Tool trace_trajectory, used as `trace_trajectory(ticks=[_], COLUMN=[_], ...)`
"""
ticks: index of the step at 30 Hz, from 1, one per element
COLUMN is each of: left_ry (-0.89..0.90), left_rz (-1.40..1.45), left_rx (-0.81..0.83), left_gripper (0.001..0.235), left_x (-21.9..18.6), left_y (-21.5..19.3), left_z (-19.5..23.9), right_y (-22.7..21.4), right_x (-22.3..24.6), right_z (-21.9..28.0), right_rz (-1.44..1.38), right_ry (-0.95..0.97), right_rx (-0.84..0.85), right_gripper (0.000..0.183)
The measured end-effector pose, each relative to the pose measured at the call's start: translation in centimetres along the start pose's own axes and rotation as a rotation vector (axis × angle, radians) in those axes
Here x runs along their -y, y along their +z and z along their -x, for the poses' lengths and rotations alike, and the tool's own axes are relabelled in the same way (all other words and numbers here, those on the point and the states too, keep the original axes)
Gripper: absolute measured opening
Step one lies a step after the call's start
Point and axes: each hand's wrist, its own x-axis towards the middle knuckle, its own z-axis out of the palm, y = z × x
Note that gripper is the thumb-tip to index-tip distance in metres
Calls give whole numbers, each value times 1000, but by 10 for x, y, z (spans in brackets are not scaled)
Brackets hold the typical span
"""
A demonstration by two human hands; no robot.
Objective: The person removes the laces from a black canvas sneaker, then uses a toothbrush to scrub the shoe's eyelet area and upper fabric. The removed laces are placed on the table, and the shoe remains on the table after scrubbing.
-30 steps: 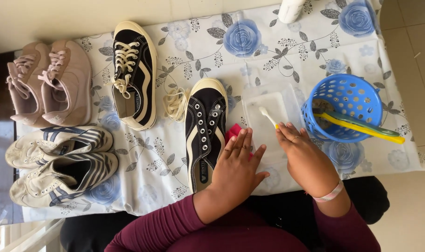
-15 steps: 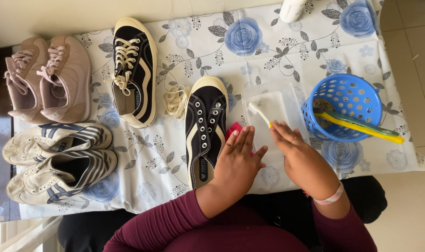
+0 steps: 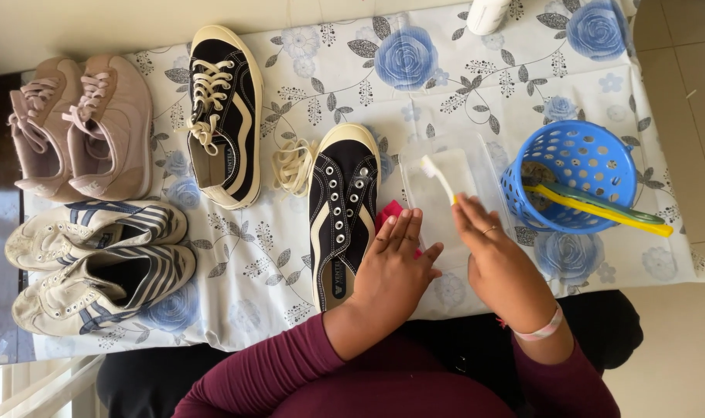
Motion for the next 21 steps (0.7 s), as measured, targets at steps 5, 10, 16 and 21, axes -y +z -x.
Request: trace_trajectory(ticks=[5,10,16,21], left_ry=[-4,-7,-8,-8], left_rz=[6,23,24,51], left_rx=[13,18,30,36], left_gripper=[39,37,36,36], left_x=[0,1,2,2], left_y=[-4,-6,-10,-9], left_z=[0,-1,-1,0], right_y=[3,0,4,0], right_x=[-2,3,0,16], right_z=[6,3,3,3], right_rz=[-145,-132,-74,-153], right_ry=[-1,3,22,20], right_rx=[115,51,-26,14], right_gripper=[74,71,69,71])
